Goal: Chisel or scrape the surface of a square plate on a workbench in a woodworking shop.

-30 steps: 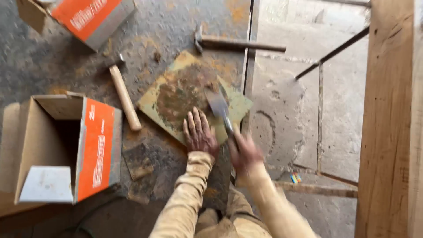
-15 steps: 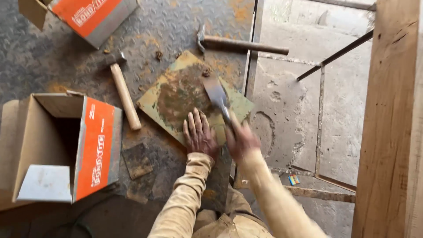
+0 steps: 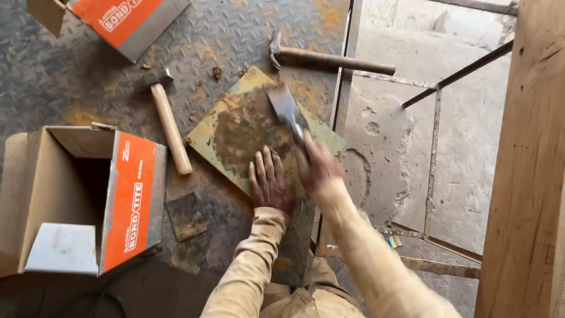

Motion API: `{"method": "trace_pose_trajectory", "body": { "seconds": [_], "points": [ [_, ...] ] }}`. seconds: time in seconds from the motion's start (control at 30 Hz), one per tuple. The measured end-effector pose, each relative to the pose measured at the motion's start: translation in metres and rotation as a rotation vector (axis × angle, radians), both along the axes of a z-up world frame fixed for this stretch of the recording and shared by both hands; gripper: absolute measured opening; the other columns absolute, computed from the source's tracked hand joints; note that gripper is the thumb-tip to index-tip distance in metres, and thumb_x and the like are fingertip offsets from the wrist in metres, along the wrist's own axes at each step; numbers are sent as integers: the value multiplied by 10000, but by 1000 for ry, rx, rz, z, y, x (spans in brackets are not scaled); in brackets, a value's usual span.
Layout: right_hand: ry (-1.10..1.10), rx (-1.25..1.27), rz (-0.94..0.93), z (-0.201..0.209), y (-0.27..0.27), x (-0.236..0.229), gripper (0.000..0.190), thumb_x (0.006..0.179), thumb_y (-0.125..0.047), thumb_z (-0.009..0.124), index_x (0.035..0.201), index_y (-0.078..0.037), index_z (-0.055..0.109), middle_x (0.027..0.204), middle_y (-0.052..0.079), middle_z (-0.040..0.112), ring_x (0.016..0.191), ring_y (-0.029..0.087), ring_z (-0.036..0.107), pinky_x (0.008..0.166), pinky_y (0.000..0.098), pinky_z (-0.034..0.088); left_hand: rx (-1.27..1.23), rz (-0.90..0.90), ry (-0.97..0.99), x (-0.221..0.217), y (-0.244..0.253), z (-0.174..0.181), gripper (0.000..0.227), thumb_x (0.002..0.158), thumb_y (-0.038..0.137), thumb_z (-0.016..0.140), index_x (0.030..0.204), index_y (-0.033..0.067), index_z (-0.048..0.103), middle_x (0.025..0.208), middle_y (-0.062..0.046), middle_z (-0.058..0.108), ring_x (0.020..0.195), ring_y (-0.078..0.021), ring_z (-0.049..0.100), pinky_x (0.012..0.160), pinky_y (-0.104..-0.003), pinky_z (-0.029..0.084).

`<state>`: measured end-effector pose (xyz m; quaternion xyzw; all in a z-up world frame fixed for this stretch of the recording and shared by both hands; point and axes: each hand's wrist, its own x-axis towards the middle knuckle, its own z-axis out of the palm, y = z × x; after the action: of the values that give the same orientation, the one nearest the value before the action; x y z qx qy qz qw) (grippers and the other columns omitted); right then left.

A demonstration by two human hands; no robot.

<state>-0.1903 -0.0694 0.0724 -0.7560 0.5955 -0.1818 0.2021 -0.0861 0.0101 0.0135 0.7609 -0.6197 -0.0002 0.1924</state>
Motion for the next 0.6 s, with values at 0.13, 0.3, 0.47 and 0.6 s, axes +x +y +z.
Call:
{"method": "trace_pose_trajectory", "body": {
  "seconds": [0.13, 0.3, 0.47, 0.6],
  "points": [
    [85, 99, -41, 11, -10, 3, 421, 1041, -393, 591, 1434, -260, 522, 1033, 181, 669, 863, 468, 674, 729, 557, 543, 27, 11, -31, 3, -7, 2, 665, 972, 299, 509, 1520, -64, 412, 1653, -234, 288, 1540, -391, 248, 1263, -538, 172],
    [131, 191, -16, 17, 44, -34, 516, 987, -438, 564, 1477, -297, 483, 1037, 136, 678, 835, 388, 722, 699, 491, 601, -33, 31, 36, 1, -8, -7, 682, 985, 348, 526, 1520, -56, 403, 1654, -230, 289, 1533, -391, 252, 1251, -543, 179],
    [99, 164, 51, 8, -9, 3, 500, 1021, -382, 550, 1489, -228, 468, 1062, 174, 663, 855, 404, 704, 700, 508, 583, -24, 24, 30, -1, -1, -8, 659, 1010, 348, 503, 1516, -65, 409, 1648, -241, 296, 1535, -398, 247, 1259, -546, 175],
    [99, 98, 64, 24, -53, 34, 432, 1003, -382, 590, 1398, -211, 543, 1045, 172, 679, 870, 403, 697, 703, 524, 543, 9, 22, -17, 5, -5, -3, 633, 1028, 340, 470, 1521, -55, 420, 1654, -231, 305, 1546, -382, 246, 1264, -537, 174]
  ]
}}
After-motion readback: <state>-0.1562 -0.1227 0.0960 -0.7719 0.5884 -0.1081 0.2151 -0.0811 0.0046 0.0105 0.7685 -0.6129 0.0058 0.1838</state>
